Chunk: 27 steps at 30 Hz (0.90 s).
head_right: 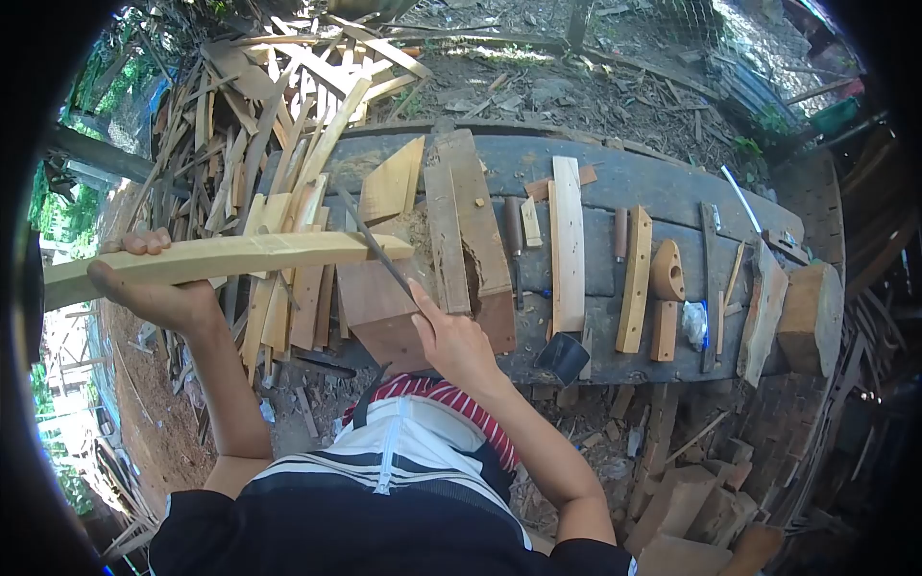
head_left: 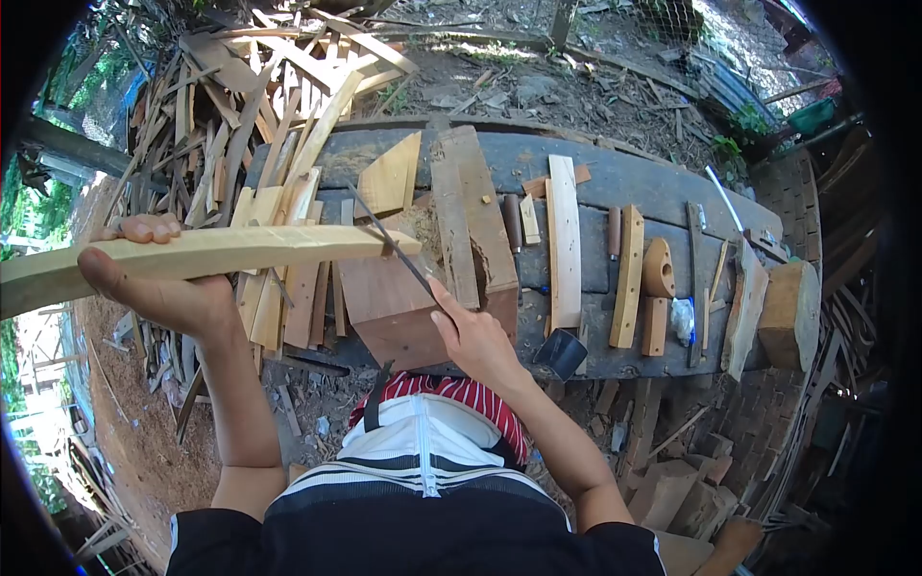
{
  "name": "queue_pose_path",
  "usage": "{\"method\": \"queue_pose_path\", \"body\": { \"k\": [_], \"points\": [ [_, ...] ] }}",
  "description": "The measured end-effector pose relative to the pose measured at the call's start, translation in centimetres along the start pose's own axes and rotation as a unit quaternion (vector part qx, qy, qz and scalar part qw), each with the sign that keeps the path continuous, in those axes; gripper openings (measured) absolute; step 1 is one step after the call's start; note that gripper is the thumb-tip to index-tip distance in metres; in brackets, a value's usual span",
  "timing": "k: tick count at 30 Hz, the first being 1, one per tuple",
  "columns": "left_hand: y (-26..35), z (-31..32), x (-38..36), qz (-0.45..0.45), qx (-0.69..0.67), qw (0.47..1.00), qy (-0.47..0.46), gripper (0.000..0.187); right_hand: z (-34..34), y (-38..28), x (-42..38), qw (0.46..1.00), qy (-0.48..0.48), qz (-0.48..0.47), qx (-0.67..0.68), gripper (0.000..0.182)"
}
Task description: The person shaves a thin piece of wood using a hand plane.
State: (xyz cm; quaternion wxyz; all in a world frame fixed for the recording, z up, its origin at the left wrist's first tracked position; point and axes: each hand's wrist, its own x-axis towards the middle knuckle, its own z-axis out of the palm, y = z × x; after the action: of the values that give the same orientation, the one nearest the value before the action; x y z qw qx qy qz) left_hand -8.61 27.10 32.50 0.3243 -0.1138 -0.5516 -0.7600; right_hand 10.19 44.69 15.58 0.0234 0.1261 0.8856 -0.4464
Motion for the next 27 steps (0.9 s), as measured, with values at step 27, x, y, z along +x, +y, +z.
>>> {"method": "queue_pose_path", "body": {
  "k": [27],
  "points": [
    [-0.2, 1.8, -0.2, 0.025, 0.042, 0.999, -0.001, 0.042, 3.6, 4.6, -0.3, 0.997, 0.009, 0.061, -0.055, 0.052]
  ]
}}
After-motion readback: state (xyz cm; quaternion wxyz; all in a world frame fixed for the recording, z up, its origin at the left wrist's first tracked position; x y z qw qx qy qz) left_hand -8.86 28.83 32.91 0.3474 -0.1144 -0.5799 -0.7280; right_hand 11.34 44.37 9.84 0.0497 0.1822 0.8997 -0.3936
